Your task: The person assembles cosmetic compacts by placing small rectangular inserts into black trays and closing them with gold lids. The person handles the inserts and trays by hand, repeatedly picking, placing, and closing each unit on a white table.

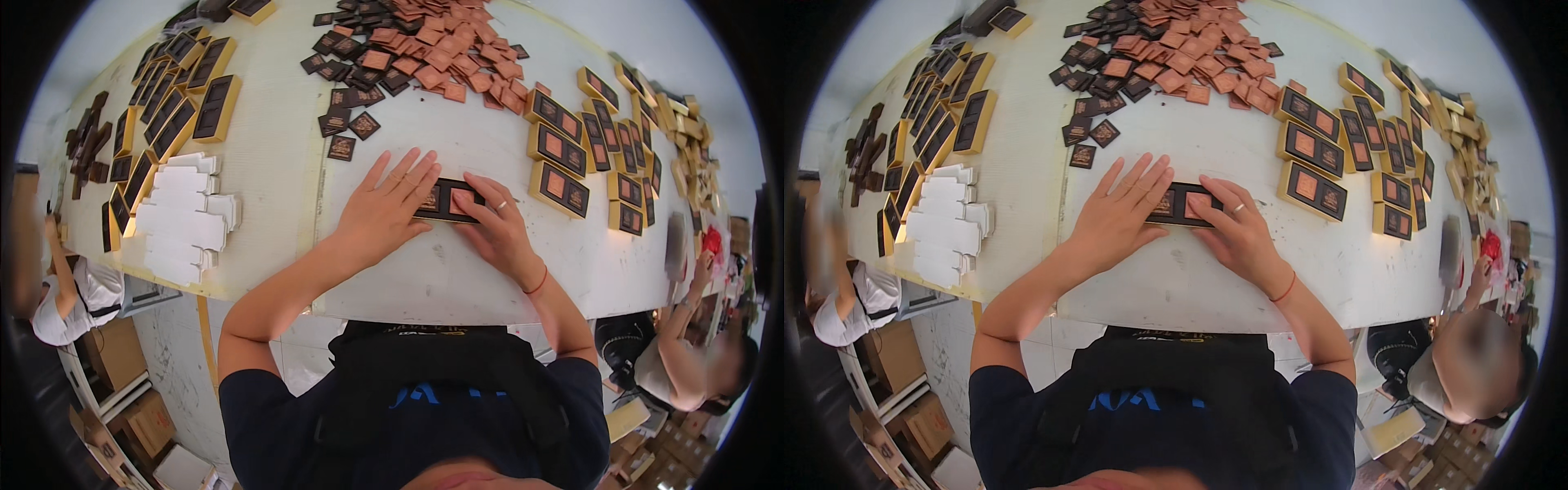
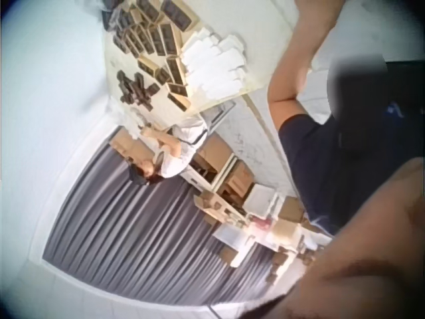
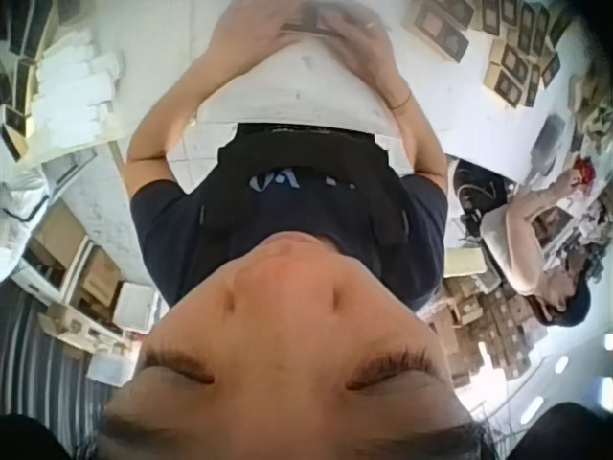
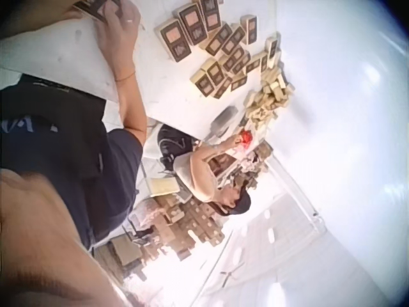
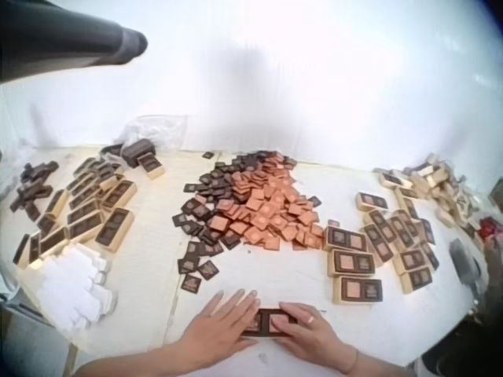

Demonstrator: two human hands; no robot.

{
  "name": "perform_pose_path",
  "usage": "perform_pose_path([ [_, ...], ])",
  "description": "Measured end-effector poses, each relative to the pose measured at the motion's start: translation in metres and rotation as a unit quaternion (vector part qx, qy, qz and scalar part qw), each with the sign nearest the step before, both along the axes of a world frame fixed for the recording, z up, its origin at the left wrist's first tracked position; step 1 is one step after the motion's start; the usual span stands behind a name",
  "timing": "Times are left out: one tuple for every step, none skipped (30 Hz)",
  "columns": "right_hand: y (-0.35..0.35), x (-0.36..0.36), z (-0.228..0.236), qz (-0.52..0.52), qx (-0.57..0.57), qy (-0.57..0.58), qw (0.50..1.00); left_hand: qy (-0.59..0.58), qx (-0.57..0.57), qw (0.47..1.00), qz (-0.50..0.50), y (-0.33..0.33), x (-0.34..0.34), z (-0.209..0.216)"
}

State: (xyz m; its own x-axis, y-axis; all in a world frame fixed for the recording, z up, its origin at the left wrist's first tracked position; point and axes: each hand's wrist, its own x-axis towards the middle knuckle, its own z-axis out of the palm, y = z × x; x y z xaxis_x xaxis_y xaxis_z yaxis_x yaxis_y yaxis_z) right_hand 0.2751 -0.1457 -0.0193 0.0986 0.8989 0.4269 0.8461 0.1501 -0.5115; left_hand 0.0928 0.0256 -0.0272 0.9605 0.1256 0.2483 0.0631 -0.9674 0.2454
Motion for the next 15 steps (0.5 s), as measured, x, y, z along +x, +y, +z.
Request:
perform_pose_path([
  [-0.001,0.0,0.0,0.001,0.0,-0.001,1.0,-0.013,-0.03,0.999,-0.004,-0.001,0.001,-0.001],
  [-0.003,-0.001,0.0,-0.006,0.0,0.002,1.0,-0.025,-0.059,0.998,-0.006,-0.001,0.002,0.0],
  [-0.003,-0.002,-0.001,-0.011,0.004,0.006,1.0,-0.036,-0.085,0.996,-0.006,0.0,0.002,0.002],
  [-0.002,-0.002,-0.001,-0.015,0.007,0.01,1.0,-0.055,-0.118,0.991,-0.005,0.004,0.002,0.005],
  [-0.003,0.0,0.0,-0.018,0.009,0.023,1.0,-0.074,-0.15,0.986,-0.003,0.009,0.002,0.009],
  [-0.002,-0.001,-0.001,-0.02,0.012,0.04,0.999,-0.089,-0.181,0.979,0.0,0.014,0.0,0.014],
  [-0.002,-0.001,-0.003,-0.023,0.015,0.057,0.998,-0.106,-0.152,0.983,-0.015,0.019,-0.001,0.019],
  [-0.002,0.0,-0.003,-0.02,0.013,0.045,0.999,-0.122,-0.123,0.985,-0.03,0.023,-0.003,0.024],
  [-0.001,-0.001,-0.004,-0.015,0.011,0.035,0.999,-0.137,-0.092,0.985,-0.044,0.027,-0.006,0.027],
  [-0.001,0.0,-0.003,-0.01,0.01,0.024,1.0,-0.127,-0.092,0.987,-0.045,0.025,-0.007,0.027],
  [-0.002,0.0,0.0,-0.012,0.0,-0.005,1.0,-0.118,-0.092,0.988,-0.045,0.017,-0.005,0.025],
  [-0.003,0.0,0.005,-0.013,-0.006,-0.033,0.999,-0.107,-0.089,0.989,-0.043,0.015,-0.007,0.025],
  [-0.003,0.001,0.009,-0.011,-0.009,-0.061,0.998,-0.131,-0.081,0.988,-0.018,0.022,-0.008,0.026],
  [-0.005,0.004,0.009,-0.038,-0.012,-0.063,0.997,-0.156,-0.074,0.985,0.006,0.033,-0.008,0.027],
  [-0.01,0.009,0.009,-0.065,-0.015,-0.066,0.996,-0.182,-0.066,0.981,0.031,0.045,-0.008,0.027],
])
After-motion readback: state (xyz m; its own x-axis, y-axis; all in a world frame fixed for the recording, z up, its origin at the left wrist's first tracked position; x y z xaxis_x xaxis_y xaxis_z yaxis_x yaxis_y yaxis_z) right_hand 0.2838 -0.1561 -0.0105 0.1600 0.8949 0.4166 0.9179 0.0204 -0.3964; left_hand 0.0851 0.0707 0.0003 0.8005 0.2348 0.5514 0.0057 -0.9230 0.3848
